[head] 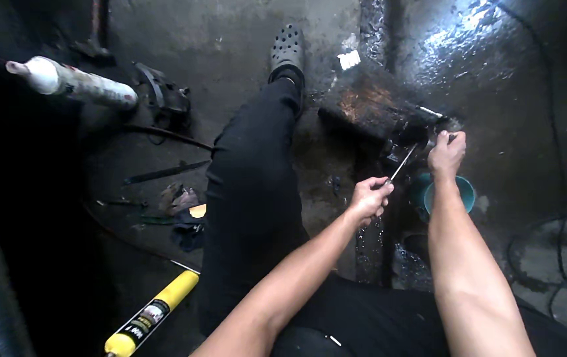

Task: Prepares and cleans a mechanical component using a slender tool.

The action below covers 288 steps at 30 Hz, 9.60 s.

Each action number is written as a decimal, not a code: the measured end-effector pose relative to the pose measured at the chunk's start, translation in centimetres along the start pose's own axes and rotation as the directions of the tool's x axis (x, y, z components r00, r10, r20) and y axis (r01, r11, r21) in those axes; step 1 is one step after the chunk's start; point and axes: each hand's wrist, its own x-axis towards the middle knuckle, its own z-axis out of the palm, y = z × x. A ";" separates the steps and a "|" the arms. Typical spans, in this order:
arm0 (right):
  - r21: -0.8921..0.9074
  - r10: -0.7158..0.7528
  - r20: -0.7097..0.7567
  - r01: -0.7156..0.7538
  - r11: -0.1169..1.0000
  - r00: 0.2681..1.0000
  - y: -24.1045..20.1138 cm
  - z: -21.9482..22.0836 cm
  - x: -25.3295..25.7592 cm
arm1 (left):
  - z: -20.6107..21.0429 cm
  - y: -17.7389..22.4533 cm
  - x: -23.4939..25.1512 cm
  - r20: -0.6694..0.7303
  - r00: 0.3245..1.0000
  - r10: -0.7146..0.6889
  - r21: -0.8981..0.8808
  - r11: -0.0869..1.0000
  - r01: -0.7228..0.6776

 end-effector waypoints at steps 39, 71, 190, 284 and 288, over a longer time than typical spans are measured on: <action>0.011 -0.012 -0.014 0.012 1.000 1.000 -0.6 0.0 -0.1 | 0.9 2.6 -1.4 0.063 0.933 0.354 0.824 0.509 -0.249; -0.037 0.031 -0.019 -0.032 0.999 0.999 -0.9 0.2 -0.3 | 0.7 5.6 -2.6 0.042 0.994 0.100 0.816 0.571 -0.092; 0.071 0.171 -0.187 -0.160 0.984 0.967 -1.0 1.0 -1.7 | 6.7 12.4 -6.2 0.124 0.989 0.078 0.989 -0.088 -0.117; -0.008 0.069 0.034 -0.068 0.998 0.997 -0.3 -1.5 3.9 | -0.8 2.7 1.7 0.160 0.865 0.475 0.909 0.271 -0.317; -0.056 0.125 0.088 -0.121 0.991 0.988 -1.3 -2.0 4.9 | -1.9 0.6 4.9 0.225 0.709 0.668 0.876 0.181 -0.448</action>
